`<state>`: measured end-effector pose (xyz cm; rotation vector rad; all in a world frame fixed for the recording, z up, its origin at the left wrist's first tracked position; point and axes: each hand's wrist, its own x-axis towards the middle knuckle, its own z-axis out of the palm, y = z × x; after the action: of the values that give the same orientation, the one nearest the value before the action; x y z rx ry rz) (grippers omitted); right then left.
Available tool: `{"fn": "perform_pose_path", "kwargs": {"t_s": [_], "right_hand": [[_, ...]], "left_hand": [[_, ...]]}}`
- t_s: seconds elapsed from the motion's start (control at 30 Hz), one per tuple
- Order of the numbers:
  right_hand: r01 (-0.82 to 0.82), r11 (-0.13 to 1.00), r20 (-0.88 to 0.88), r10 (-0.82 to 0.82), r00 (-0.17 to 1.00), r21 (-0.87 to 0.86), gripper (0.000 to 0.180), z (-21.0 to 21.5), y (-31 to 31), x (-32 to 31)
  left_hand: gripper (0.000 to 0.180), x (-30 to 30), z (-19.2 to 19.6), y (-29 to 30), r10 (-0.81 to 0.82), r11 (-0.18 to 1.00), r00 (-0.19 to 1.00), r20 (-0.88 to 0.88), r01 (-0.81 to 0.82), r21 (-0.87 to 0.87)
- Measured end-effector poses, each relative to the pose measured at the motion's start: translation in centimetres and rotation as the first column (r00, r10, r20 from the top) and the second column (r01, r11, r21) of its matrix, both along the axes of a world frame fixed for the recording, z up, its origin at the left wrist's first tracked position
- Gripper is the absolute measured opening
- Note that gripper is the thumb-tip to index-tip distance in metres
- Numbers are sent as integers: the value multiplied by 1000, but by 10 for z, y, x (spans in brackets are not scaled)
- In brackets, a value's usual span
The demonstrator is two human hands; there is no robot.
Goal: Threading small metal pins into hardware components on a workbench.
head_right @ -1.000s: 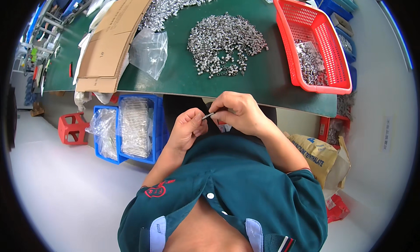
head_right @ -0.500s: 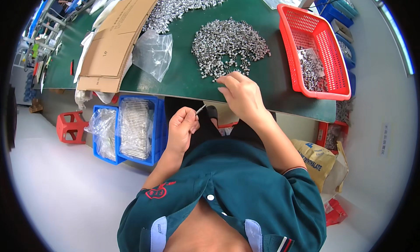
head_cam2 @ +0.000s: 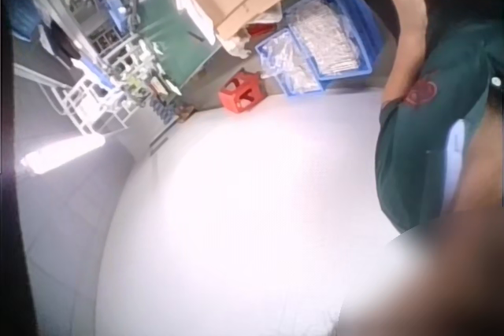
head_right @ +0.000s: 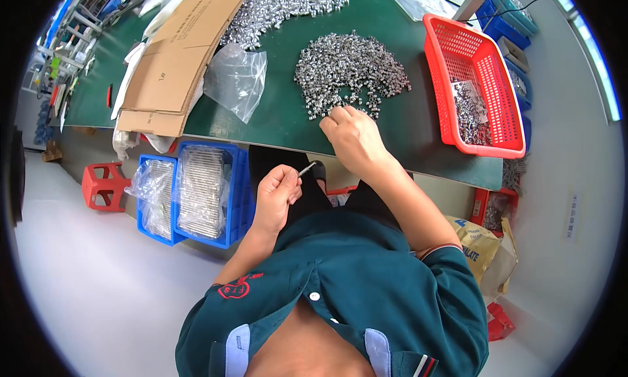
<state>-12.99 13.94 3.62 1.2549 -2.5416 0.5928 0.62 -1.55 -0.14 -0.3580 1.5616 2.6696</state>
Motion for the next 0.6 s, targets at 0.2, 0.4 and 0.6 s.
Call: {"fn": "perform_pose_path", "kwargs": {"t_s": [0.2,0.4,0.6], "right_hand": [[120,993,64,-120,991,3,8,1,21,14],[183,973,19,-182,983,-143,8,-9,37,17],[221,918,-90,-263,961,-330,11,-19,42,21]], "left_hand": [[20,0,-2,-1,-15,1000,1000,-4,15,-8],[19,-3,-2,3,-50,999,999,-3,50,-20],[19,-2,-1,6,-41,998,999,-9,41,-37]]}}
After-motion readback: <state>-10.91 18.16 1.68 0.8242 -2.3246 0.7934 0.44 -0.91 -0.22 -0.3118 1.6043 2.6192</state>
